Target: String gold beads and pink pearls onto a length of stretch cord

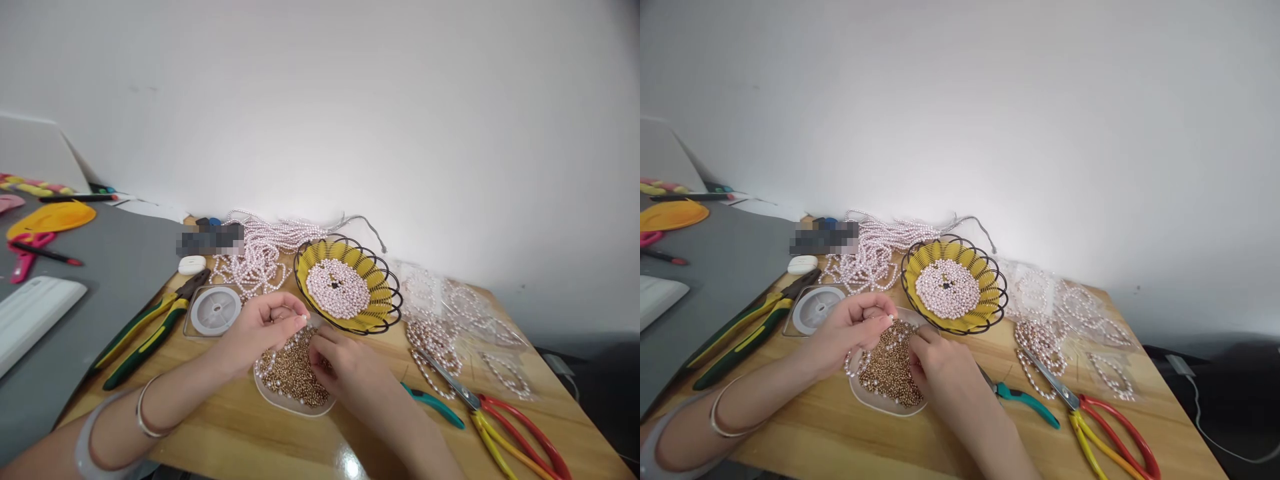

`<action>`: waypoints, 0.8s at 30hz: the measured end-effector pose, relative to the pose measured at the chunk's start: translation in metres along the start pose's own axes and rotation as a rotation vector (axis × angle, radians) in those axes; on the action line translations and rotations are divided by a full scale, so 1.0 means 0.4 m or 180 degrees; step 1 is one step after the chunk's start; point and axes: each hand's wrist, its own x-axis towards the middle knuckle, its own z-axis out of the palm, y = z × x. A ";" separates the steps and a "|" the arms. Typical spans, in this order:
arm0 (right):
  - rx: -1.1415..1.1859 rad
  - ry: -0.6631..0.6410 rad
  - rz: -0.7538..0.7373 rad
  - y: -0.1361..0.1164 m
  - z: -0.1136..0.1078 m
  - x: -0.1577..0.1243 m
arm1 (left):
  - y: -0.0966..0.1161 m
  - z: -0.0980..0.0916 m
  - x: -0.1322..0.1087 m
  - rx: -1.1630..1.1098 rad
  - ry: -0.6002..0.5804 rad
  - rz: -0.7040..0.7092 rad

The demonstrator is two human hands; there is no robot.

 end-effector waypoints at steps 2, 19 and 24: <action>-0.0046 -0.0024 -0.0006 0.001 0.005 0.001 | 0.000 0.000 0.000 -0.0016 -0.0010 0.0006; 0.1094 0.0075 -0.0005 0.002 -0.031 0.004 | 0.005 0.000 0.002 -0.0283 -0.0024 -0.0093; 0.1500 0.0113 -0.0124 -0.012 -0.032 0.006 | 0.008 0.005 0.001 -0.0425 -0.0163 -0.0165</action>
